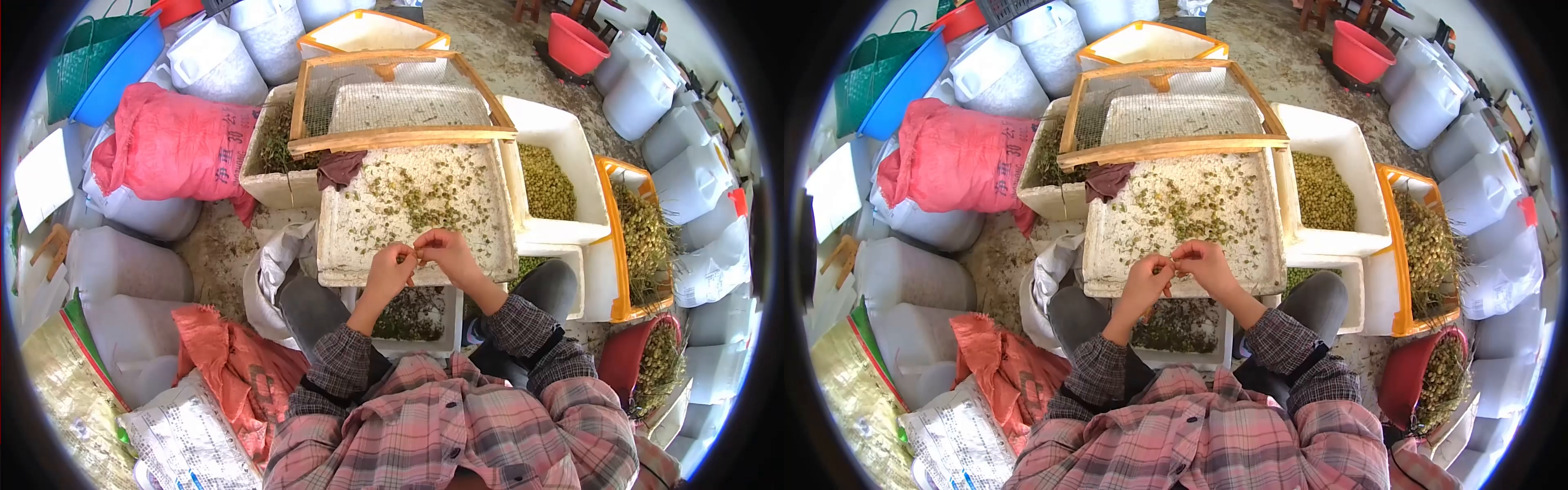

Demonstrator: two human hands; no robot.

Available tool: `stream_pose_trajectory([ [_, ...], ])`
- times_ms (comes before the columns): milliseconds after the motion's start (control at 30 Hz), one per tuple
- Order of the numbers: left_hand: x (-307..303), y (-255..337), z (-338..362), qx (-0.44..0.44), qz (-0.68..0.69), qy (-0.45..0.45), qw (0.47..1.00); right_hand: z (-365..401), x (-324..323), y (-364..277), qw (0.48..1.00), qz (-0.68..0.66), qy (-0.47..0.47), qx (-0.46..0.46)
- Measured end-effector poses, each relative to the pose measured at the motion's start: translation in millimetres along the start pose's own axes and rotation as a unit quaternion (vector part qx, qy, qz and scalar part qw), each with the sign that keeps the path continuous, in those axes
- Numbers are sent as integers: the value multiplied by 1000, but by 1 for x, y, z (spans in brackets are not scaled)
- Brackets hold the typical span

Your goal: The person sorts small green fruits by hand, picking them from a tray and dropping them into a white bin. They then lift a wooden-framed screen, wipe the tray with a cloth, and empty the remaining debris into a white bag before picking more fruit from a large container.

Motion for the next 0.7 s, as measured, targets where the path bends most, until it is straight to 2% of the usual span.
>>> stream_pose_trajectory([
  [100, 4, 1, 0, 15, 0, -18, 1000, 2, -5, 24, 975, -218, 8, 34],
  [167, 4, -7, -3, 26, 13, -38, 999, 0, -12, 42, 933, -358, -2, 32],
  [233, -17, -15, -10, -7, -21, -13, 1000, -3, -17, 47, 880, -473, -22, 13],
  [267, -33, -20, -14, -25, -38, 0, 999, -5, -22, 47, 878, -477, 6, 28],
  [300, -58, -30, -23, -79, -96, -4, 992, -8, -25, 37, 875, -480, 35, 45],
  [333, -85, -44, -32, -59, -190, 10, 980, -10, -25, 23, 871, -484, 64, 60],
  [367, -109, -52, -39, -37, -283, 23, 958, -10, -21, -2, 893, -439, 72, 67],
  [433, -134, -36, -43, -76, -135, 34, 987, -27, -42, 5, 911, -404, 25, 75],
  [467, -143, -32, -50, -72, -117, 46, 989, -34, -53, 11, 918, -388, 4, 80],
  [500, -150, -29, -59, -66, -100, 58, 991, -39, -60, 5, 944, -316, 24, 92],
  [567, -151, -21, -74, -80, -84, 55, 992, -49, -71, -10, 977, -166, 64, 115],
  [633, -138, -11, -89, -119, -87, 26, 989, -65, -85, -9, 987, -73, 80, 118],
  [700, -121, -18, -107, -52, -182, 5, 982, -79, -94, 0, 987, 69, 88, 114],
])
Point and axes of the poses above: each hand's wrist, its own z-axis away from the middle knuckle, its own x-axis out of the palm, y = z × x, the point moved 2 cm from there along -z, towards the middle knuckle, and after that the axes turned 15 degrees about -y, right-handed, at the moved point
